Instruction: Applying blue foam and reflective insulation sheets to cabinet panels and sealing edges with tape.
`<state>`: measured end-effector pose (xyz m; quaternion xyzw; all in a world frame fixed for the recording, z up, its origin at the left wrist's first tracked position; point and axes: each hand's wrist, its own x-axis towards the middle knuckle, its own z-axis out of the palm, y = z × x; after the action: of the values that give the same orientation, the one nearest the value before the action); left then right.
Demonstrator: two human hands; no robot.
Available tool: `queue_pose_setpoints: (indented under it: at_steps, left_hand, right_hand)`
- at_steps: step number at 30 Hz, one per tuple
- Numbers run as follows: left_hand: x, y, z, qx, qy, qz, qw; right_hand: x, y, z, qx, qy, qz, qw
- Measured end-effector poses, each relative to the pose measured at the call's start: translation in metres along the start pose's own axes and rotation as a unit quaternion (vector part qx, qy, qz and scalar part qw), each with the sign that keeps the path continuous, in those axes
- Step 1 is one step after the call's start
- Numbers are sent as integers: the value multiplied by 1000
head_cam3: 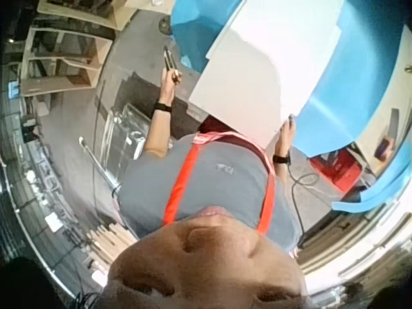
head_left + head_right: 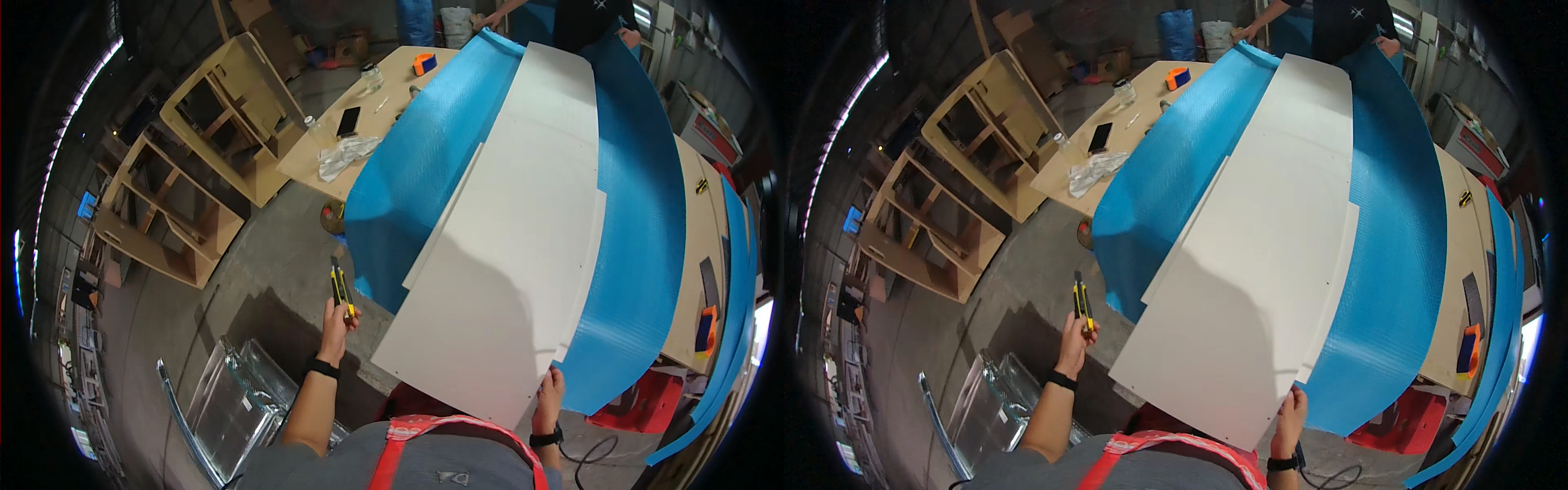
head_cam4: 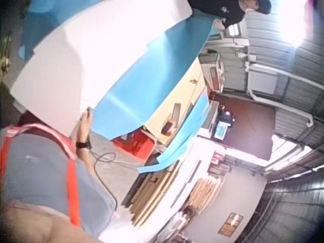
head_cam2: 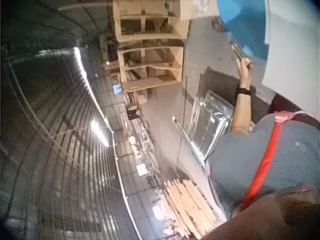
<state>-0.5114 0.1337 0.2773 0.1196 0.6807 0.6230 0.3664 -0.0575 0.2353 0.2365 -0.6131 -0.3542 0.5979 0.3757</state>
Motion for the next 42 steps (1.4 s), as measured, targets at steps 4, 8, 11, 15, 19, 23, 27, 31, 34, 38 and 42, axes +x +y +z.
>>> queue_pose_setpoints:
  at_steps: [4, 8, 11, 15, 19, 23, 27, 31, 34, 38, 42]
  left_hand:
    - [101, 27, -3, -3, -65, 22, 998]
    - [223, 60, -14, -46, -106, 63, 991]
    - [320, 88, -10, -73, -152, 63, 984]
    - [389, 69, -7, -147, -74, 96, 982]
    - [406, 6, -56, 74, -5, 116, 990]
    - [344, -22, -57, 164, -165, 74, 970]
    - [299, -1, -93, 333, -170, -13, 927]
    - [229, 38, -132, 396, -305, -163, 850]
    - [232, 7, -196, 343, -338, -165, 861]
    - [168, 38, -216, 199, -296, -102, 928]
    - [110, 108, -184, 263, -294, 25, 919]
  right_hand:
    - [-16, 25, -11, -5, 52, -6, 999]
    - [-79, 17, 21, -51, 161, 13, 986]
    - [-121, 47, 53, 75, 243, 16, 967]
    - [-176, 76, 80, 124, 274, 34, 953]
    - [-198, 82, 113, 131, 289, 59, 946]
    - [-206, 91, 109, 163, 273, 38, 947]
    - [-193, 88, 111, 166, 261, 47, 950]
    - [-172, 123, 78, 188, 273, 95, 939]
    - [-142, 204, 7, 194, 249, 137, 939]
    - [-130, 157, -5, 251, 383, 219, 862]
    - [-110, 142, -70, 404, 284, -50, 868]
